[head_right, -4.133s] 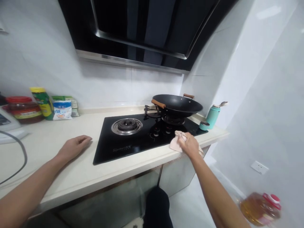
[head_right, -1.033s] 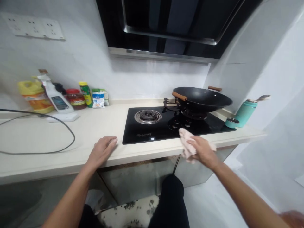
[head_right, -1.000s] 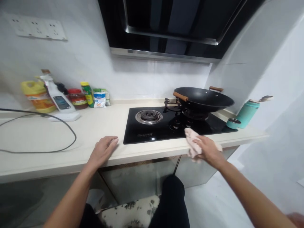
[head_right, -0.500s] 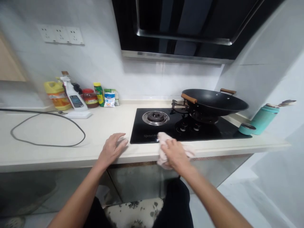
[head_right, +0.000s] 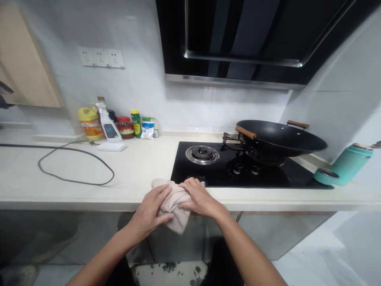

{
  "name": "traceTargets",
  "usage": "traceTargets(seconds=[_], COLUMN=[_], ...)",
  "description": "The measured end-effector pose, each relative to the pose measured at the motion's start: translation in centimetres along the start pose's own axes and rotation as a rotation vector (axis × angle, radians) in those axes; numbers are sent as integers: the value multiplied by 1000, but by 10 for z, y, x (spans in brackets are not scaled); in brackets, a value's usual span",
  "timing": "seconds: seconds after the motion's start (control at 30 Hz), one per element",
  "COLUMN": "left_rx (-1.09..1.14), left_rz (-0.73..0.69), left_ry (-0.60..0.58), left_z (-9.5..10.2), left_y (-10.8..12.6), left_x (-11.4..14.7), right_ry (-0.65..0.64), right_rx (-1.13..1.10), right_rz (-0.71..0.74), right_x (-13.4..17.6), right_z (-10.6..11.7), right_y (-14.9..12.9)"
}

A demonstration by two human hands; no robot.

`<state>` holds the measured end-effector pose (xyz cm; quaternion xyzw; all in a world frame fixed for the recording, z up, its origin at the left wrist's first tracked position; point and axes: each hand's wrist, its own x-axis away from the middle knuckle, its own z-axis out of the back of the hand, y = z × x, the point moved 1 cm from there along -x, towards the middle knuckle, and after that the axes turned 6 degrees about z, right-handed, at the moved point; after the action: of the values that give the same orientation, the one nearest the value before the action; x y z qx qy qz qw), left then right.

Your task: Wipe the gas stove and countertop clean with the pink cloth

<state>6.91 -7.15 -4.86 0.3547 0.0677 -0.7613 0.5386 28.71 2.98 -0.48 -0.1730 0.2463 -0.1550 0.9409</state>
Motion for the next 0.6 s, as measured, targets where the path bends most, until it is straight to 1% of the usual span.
traceTargets(seconds=[0.07, 0.17, 0.23, 0.3, 0.37, 0.43, 0.5, 0.6], left_rx=[-16, 4, 28, 40, 34, 22, 9, -39], left_rz=[-13, 28, 52, 78, 101, 92, 55, 45], left_ry=[24, 50, 80, 136, 183, 171, 115, 53], left_z=[-4, -6, -3, 3, 7, 6, 0, -16], left_y=[2, 11, 17, 23, 28, 33, 38, 41], left_x=[-1, -4, -7, -11, -14, -17, -20, -26], right_ry=[25, 122, 190, 270, 329, 325, 295, 329], right_rx=[-38, -156, -233, -300, -360, -403, -423, -456], right_rz=[-46, -132, -226, -307, -351, -356, -366, -462], right_x=[7, 6, 2, -2, -2, 0, 4, 11], right_z=[7, 7, 3, -2, -4, -4, -2, 3], right_y=[4, 6, 10, 18, 27, 35, 41, 49])
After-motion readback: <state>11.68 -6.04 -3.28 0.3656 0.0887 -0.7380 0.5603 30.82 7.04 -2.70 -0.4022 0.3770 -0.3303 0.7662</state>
